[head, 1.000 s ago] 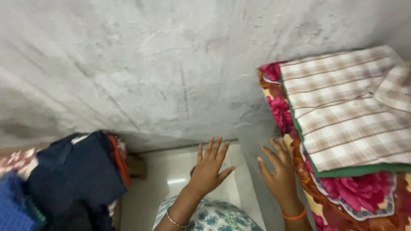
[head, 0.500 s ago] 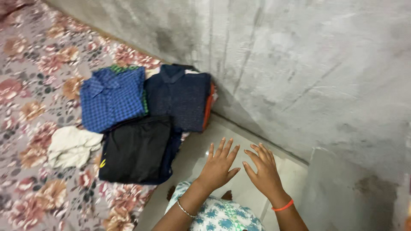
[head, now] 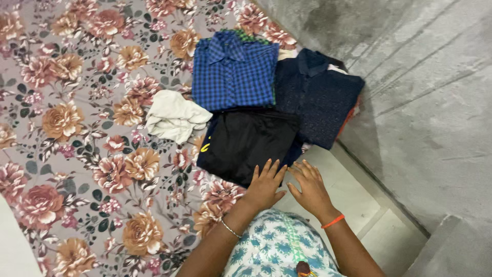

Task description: The person folds several shirts and shorts on a bed and places them on a shelf. They handle a green shirt, a striped shirt, black shorts, navy shorts, a navy t-shirt, and a blue checkered shirt, folding each item and stacking them neatly.

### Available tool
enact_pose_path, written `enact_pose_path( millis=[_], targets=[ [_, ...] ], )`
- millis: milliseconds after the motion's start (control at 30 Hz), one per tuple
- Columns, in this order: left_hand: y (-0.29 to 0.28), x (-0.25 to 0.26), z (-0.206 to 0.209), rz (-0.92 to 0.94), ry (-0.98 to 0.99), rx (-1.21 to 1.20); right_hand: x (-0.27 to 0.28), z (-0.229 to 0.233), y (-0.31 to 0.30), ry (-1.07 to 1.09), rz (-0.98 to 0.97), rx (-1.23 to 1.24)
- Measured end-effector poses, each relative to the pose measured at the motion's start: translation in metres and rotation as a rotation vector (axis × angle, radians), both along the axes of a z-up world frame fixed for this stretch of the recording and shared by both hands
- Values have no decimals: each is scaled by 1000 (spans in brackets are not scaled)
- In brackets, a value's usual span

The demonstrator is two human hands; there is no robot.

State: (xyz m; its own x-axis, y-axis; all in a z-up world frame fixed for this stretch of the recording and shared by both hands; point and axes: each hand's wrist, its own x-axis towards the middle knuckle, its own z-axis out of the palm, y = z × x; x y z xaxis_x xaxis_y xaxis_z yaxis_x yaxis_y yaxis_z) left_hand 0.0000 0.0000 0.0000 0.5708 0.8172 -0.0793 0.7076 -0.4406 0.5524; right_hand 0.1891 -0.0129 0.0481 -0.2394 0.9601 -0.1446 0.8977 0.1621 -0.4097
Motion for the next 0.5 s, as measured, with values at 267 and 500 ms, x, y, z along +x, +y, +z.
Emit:
enact_pose_path(
  millis=[267, 500],
  targets=[
    [9, -132, -93, 209, 32, -393, -77, -70, 27, 156, -27, -188],
    [34, -156, -167, 467, -141, -432, -62, -135, 49, 277, -178, -327]
  ],
)
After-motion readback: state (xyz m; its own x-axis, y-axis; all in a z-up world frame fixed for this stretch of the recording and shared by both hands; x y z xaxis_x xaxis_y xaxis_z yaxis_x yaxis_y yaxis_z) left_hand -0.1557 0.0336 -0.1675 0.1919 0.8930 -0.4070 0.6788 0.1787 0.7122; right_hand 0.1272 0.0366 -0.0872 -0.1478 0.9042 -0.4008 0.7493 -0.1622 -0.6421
